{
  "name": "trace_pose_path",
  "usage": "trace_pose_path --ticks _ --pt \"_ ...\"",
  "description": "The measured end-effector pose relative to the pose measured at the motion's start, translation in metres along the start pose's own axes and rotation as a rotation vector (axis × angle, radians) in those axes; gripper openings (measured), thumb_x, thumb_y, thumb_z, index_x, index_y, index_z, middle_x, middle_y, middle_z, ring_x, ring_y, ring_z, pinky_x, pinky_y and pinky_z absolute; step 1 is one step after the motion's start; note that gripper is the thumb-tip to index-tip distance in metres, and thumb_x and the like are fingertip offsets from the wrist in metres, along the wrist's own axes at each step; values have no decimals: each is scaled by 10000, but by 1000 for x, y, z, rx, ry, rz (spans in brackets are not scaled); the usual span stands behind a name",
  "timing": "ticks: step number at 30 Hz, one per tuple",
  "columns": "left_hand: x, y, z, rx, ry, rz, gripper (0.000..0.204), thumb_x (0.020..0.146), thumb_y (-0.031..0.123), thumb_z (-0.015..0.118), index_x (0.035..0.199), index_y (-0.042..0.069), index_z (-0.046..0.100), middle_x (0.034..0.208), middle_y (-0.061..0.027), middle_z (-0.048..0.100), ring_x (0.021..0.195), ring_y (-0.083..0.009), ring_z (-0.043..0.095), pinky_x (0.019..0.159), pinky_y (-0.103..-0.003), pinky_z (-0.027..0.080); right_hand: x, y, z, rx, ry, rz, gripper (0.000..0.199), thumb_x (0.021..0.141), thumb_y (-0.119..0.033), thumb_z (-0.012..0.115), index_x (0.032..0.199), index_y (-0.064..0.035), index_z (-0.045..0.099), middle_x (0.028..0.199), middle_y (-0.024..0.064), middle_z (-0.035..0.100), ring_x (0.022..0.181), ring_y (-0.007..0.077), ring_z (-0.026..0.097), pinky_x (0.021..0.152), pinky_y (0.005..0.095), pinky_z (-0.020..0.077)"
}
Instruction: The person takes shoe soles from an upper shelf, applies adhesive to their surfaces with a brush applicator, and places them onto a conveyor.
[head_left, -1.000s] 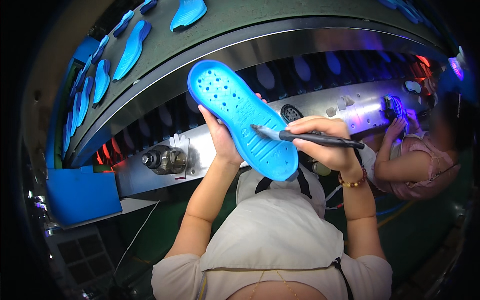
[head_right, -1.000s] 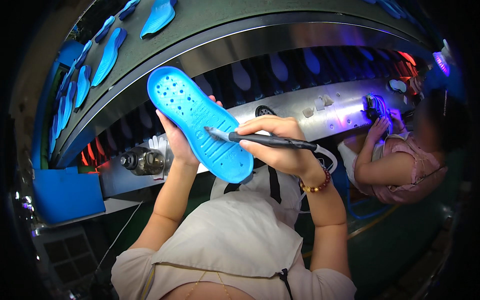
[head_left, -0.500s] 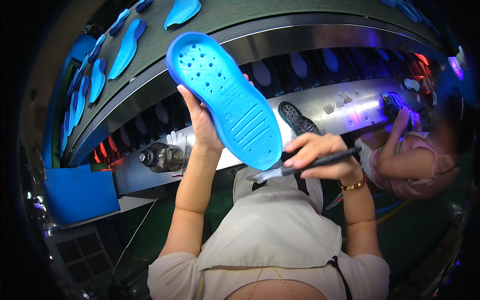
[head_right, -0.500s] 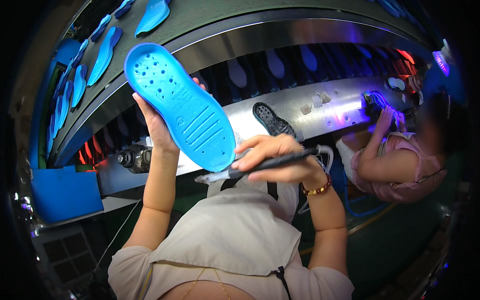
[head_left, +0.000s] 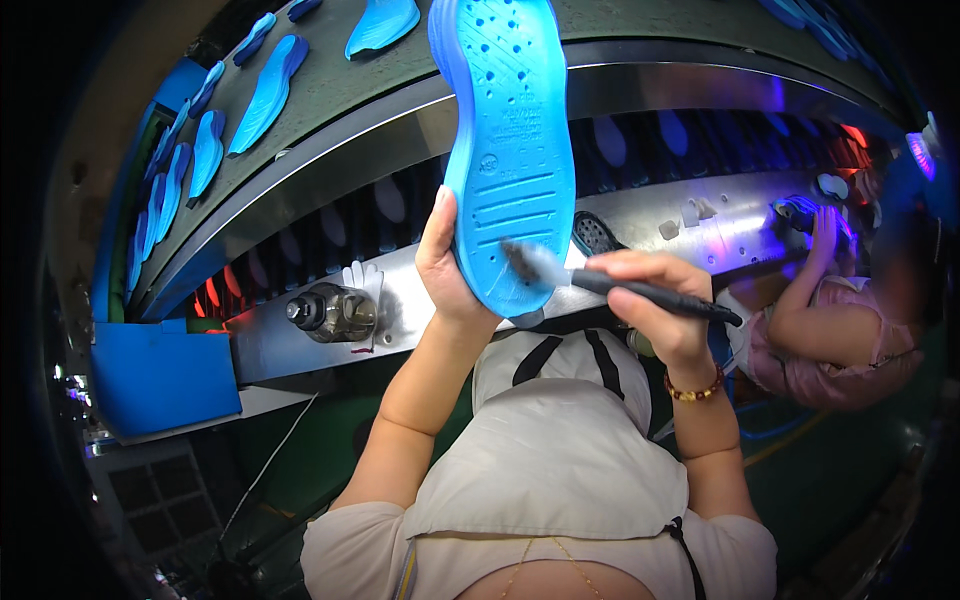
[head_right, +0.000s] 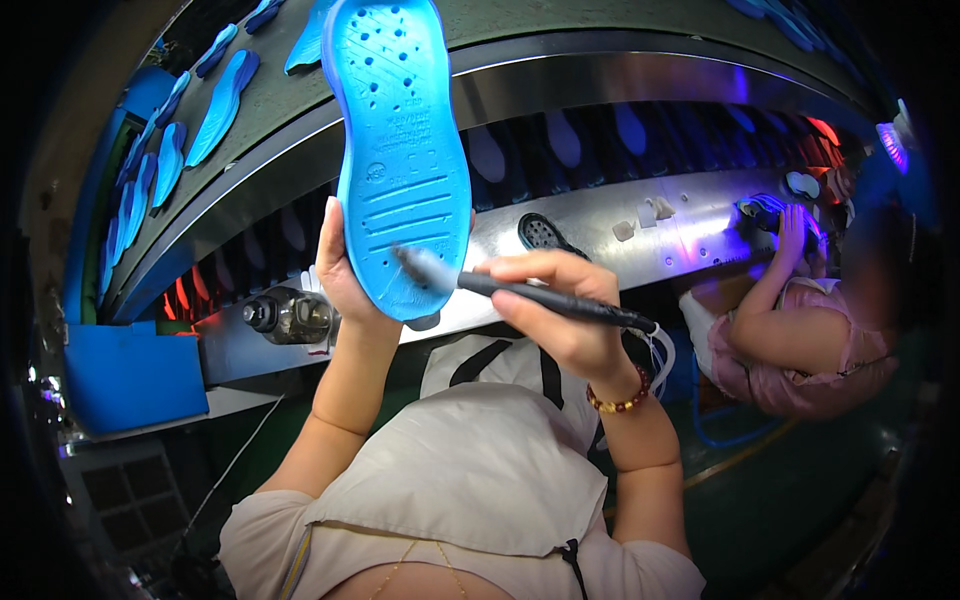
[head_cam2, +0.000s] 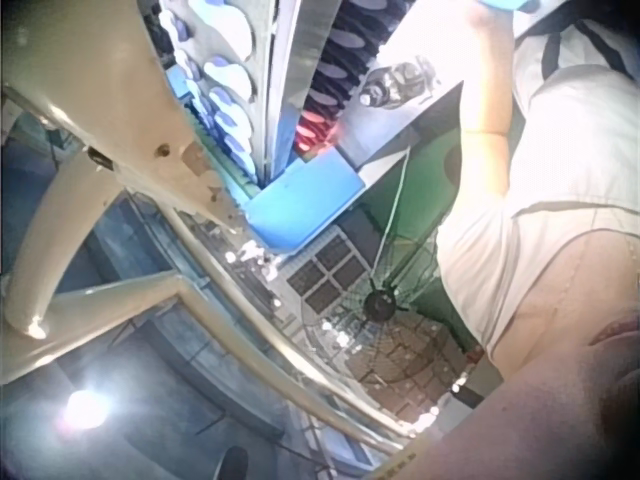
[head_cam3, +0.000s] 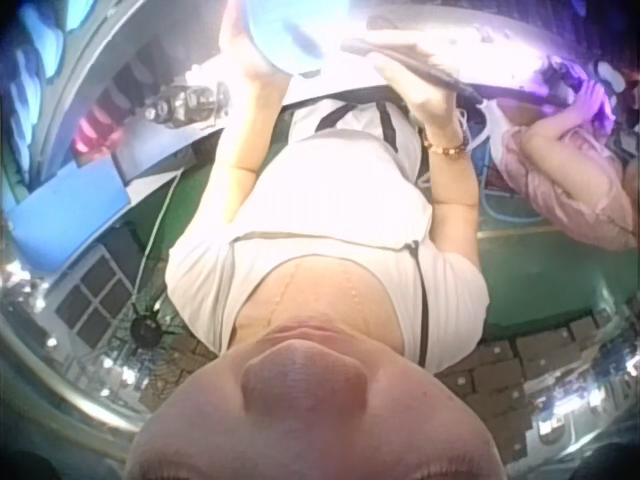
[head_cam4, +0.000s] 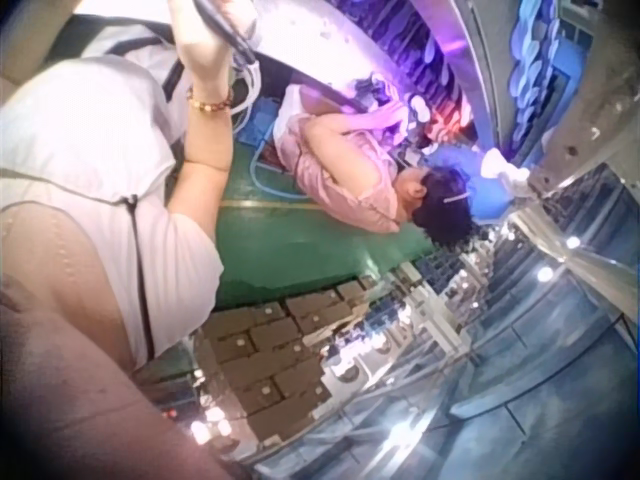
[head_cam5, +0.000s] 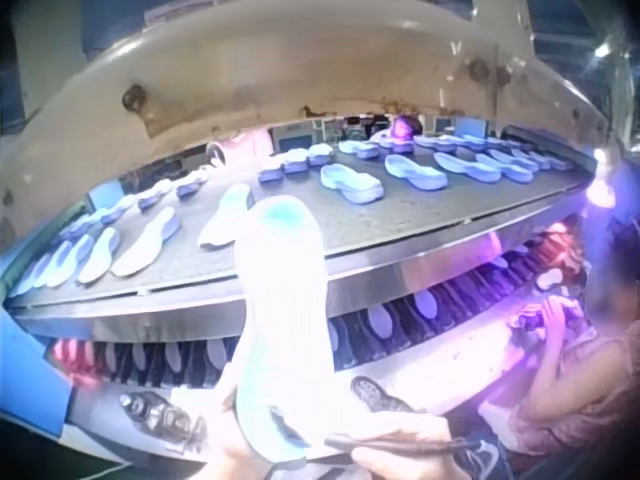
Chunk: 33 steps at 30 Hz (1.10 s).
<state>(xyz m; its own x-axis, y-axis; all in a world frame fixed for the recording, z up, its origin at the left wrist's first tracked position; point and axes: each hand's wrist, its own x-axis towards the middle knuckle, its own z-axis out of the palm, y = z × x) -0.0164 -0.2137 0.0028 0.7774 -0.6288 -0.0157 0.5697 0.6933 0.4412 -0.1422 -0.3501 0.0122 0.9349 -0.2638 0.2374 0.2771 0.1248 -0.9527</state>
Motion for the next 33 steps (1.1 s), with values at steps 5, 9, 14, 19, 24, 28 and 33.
trace_pose_path --ticks 5,9,14,19,24,28,33 --pt "9 4 -11 -49 0 -68 466 880 330 355 1176 -22 431 1100 -166 540 975 -261 547 877 -383 415 11 -13 5 -233 -299 -162 208 625 57 652 828 26 619 849 186 626 856 282 603 795 343 458" --pt "11 5 0 -50 22 -79 448 881 321 361 1152 -23 459 1067 -165 560 936 -265 568 849 -379 440 28 -17 -16 -264 -155 -114 192 655 51 625 845 30 606 878 178 621 859 260 601 778 331 466" --pt "18 13 -8 -6 14 -98 446 880 319 375 1145 -29 462 1070 -177 556 934 -276 569 850 -384 441 35 -25 -14 -290 -311 -174 146 646 12 660 783 11 609 808 128 636 762 222 622 700 294 481" --pt "28 17 -11 -90 11 -305 435 881 306 381 1112 -46 491 1034 -194 570 917 -290 583 846 -414 451 23 -29 1 -442 -613 -265 181 632 -9 683 795 -37 609 832 90 639 810 227 618 699 313 472" --pt "21 19 -7 109 62 -612 412 842 269 487 1080 -66 503 990 -204 582 854 -267 605 772 -381 493 33 -30 -25 -566 -509 -265 185 648 -12 684 822 -47 631 871 91 650 782 216 628 650 294 469" --pt "19 19 1 604 -73 -784 514 780 333 581 1123 -39 491 979 -189 558 816 -236 582 683 -333 499 30 -26 -30 -681 -853 -112 191 674 -22 662 861 -44 635 896 106 644 846 250 622 700 292 494" --pt "17 20 2 518 -103 -903 543 795 342 568 1183 -18 448 1044 -190 534 875 -225 571 684 -323 497 32 -27 -42 -633 -732 -96 154 724 -78 566 866 -86 625 909 58 640 829 212 616 673 285 494"
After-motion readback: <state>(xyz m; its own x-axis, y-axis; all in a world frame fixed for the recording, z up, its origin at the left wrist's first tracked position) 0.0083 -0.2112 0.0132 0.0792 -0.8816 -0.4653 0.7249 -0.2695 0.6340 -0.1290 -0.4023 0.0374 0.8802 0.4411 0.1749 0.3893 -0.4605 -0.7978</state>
